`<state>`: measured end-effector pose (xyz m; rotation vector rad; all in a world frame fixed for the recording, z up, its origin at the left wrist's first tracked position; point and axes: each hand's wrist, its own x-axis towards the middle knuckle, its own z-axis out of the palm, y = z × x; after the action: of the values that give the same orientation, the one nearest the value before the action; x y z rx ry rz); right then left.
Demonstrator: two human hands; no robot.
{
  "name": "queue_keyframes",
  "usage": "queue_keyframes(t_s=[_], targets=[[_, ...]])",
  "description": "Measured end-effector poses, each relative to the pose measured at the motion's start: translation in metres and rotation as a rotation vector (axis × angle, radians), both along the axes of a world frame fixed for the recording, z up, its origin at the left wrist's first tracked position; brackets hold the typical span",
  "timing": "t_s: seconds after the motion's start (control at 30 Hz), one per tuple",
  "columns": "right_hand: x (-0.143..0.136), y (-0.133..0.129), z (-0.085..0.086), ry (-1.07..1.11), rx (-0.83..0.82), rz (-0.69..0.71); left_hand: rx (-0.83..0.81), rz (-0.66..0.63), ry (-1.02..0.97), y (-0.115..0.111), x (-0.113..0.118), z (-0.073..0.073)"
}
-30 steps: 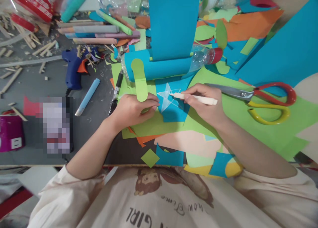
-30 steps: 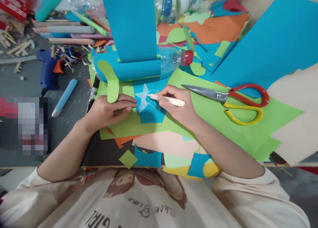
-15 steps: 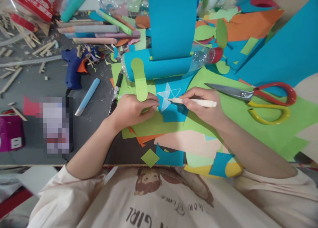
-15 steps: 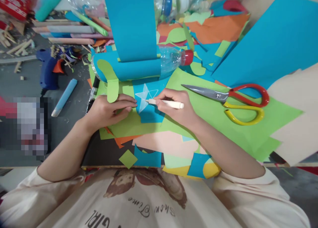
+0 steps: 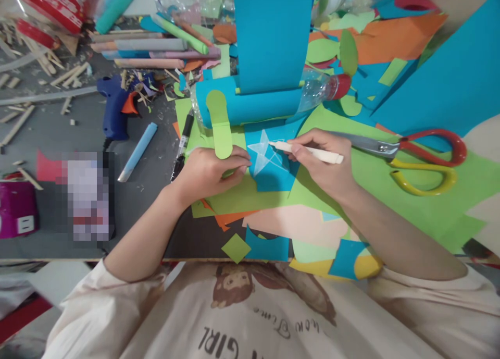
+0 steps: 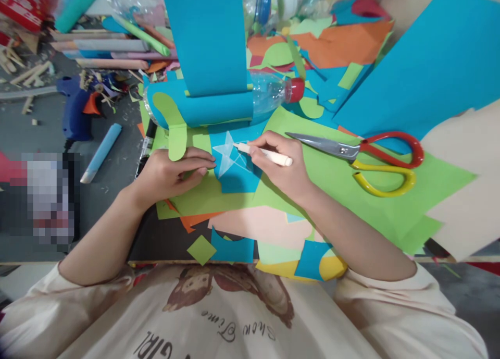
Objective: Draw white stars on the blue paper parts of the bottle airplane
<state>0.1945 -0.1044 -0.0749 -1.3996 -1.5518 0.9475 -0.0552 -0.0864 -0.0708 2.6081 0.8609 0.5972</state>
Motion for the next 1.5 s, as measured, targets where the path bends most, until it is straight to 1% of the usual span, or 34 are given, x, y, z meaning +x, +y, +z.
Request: queue_keyframes(t_s=[0.33,0.63,0.77,0.83,1.0,1.1,1.2,1.3,1.37,1.5], targets=[[-0.0002,-0.0001,0.0022,-0.016,-0.021,0.009,-0.029,0.012,0.053,-0.0009,-0.0017,-0.0003],[0.0015,-0.0001,0.0028,-0.018,0.003,0.108,0.003,0.000,0.006,-0.0004,0.0005,0.0015],[0.0024,-0.0004,0.0025,-0.032,-0.013,0.139,0.003,0.004,0.028,-0.0001,0.0002,0.0022],[0.0023,-0.0004,0.0034,-0.026,-0.011,0.135,0.002,0.005,0.031,0.0001,0.0003,0.0022],[-0.0004,-0.0003,0.0046,0.035,0.037,0.052,0.024,-0.009,-0.022,0.0000,0.0015,0.0007],[-0.0012,0.0001,0.0023,0.040,0.053,0.060,0.029,-0.004,-0.006,-0.0005,0.0014,-0.0003],[-0.0003,0.0012,-0.0013,0.074,0.030,0.033,0.020,0.003,0.009,-0.0007,0.0008,-0.0004],[0.0017,0.0036,-0.0031,0.180,-0.004,0.018,0.025,-0.001,-0.005,-0.0004,0.0005,0.0005],[0.0030,0.0056,-0.0020,0.226,-0.027,0.046,0.027,-0.001,-0.005,-0.0002,0.0004,0.0011],[0.0050,0.0084,0.0025,0.185,-0.079,0.125,0.021,0.000,0.014,-0.0003,0.0004,0.0017]])
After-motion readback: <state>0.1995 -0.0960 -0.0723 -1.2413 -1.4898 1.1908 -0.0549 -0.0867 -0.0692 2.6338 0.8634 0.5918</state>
